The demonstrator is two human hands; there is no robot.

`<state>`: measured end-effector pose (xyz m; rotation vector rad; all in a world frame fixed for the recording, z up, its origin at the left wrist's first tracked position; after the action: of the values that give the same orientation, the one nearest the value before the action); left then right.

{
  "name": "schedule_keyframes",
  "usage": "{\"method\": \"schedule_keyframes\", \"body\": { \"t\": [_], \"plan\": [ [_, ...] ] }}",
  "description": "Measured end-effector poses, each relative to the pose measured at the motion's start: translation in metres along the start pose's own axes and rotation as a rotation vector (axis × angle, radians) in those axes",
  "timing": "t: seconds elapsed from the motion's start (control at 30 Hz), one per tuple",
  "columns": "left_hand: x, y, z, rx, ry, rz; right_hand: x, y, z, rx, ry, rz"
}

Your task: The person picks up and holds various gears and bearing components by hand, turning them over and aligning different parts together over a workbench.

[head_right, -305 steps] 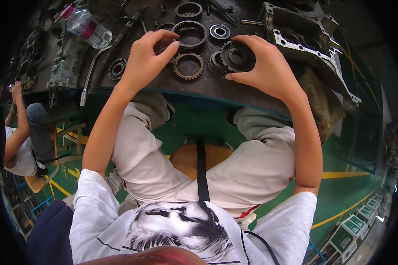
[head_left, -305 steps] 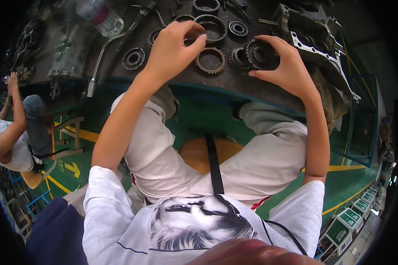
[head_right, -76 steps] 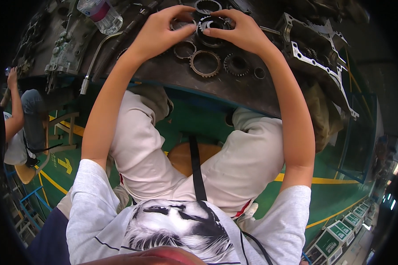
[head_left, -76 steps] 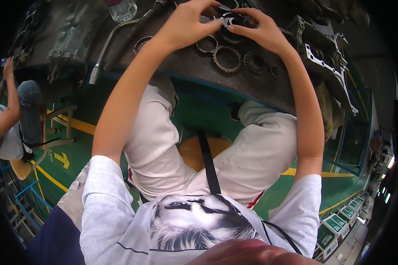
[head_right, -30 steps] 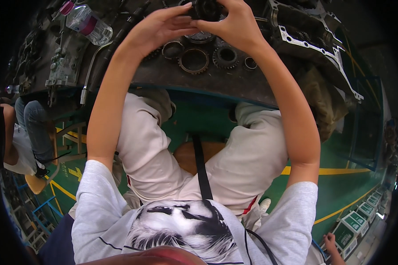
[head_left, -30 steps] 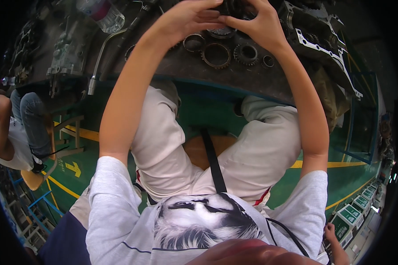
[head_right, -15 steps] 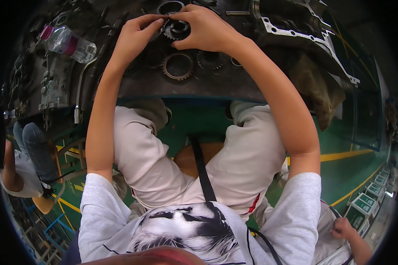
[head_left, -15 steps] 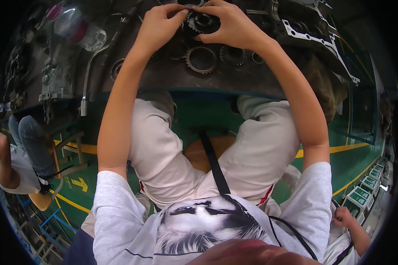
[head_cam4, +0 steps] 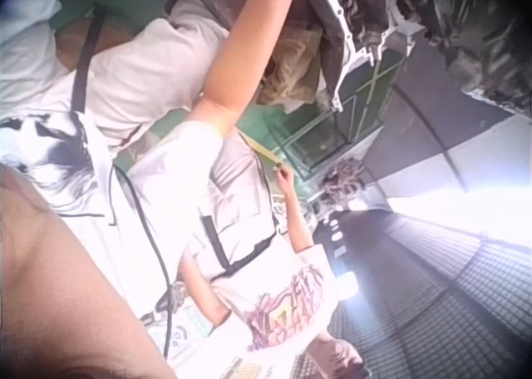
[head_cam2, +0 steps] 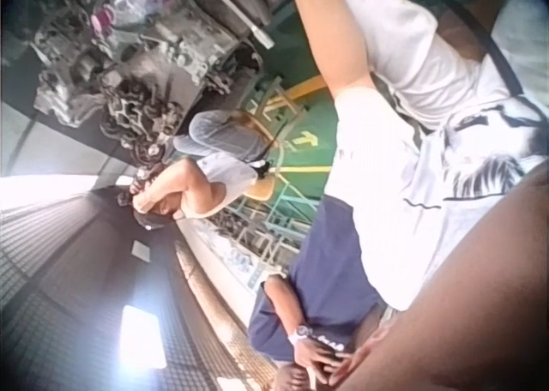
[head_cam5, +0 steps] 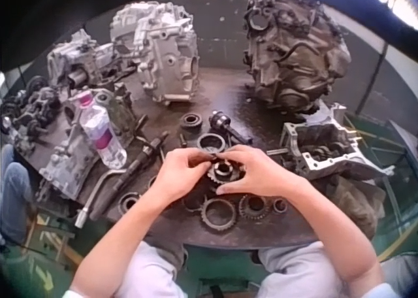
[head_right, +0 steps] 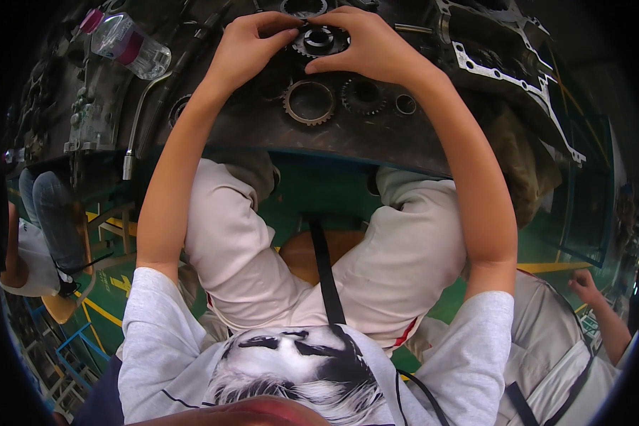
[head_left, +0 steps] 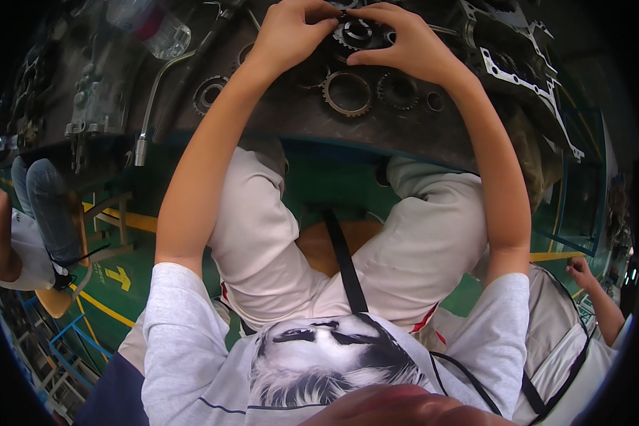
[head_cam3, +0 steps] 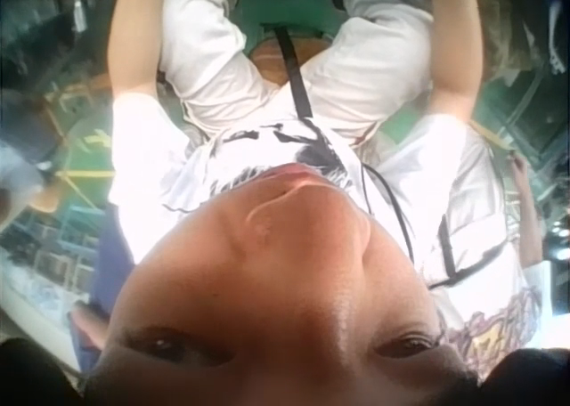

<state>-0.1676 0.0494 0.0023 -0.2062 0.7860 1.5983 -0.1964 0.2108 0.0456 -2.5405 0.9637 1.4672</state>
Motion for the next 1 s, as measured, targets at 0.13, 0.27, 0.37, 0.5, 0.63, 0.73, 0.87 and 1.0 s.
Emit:
{"method": "schedule_keyframes", "body": {
  "t": [0.13, 0.27, 0.37, 0.5, 0.63, 0.73, 0.87, 1.0],
  "plan": [
    [0.003, 0.001, 0.005, -0.012, -0.019, 0.003, 0.006, -0.006, 0.029, 0.03, -0.025, 0.035],
    [0.006, 0.0, 0.008, -0.094, -0.186, -0.025, 0.006, -0.007, 0.034, -0.016, -0.072, 0.049],
    [0.006, -0.001, 0.006, -0.096, -0.236, -0.025, 0.006, -0.005, 0.037, 0.068, -0.018, -0.002],
    [0.007, 0.0, 0.005, -0.089, -0.274, -0.02, 0.007, -0.006, 0.037, -0.045, -0.016, 0.065],
    [0.008, -0.001, 0.004, -0.089, -0.272, -0.017, 0.007, -0.005, 0.036, -0.039, 0.0, 0.065],
    [0.008, -0.001, 0.004, -0.102, -0.271, -0.005, 0.004, -0.005, 0.036, -0.022, 0.01, 0.052],
    [0.007, 0.0, 0.007, -0.088, -0.252, 0.014, 0.004, -0.005, 0.035, 0.002, -0.007, 0.053],
    [0.006, 0.0, 0.008, -0.088, -0.229, 0.019, 0.005, -0.005, 0.034, 0.002, -0.012, 0.05]
  ]
}}
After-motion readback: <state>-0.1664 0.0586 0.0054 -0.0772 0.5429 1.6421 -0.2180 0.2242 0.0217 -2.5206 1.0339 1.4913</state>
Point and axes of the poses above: each hand's wrist, its own y-axis towards the middle knuckle, its own x-axis out of the palm, z = x × y, the point moved 7 cm from there along y, towards the middle knuckle, and after that the axes turned 1 degree about -y, right-handed, at the moved point
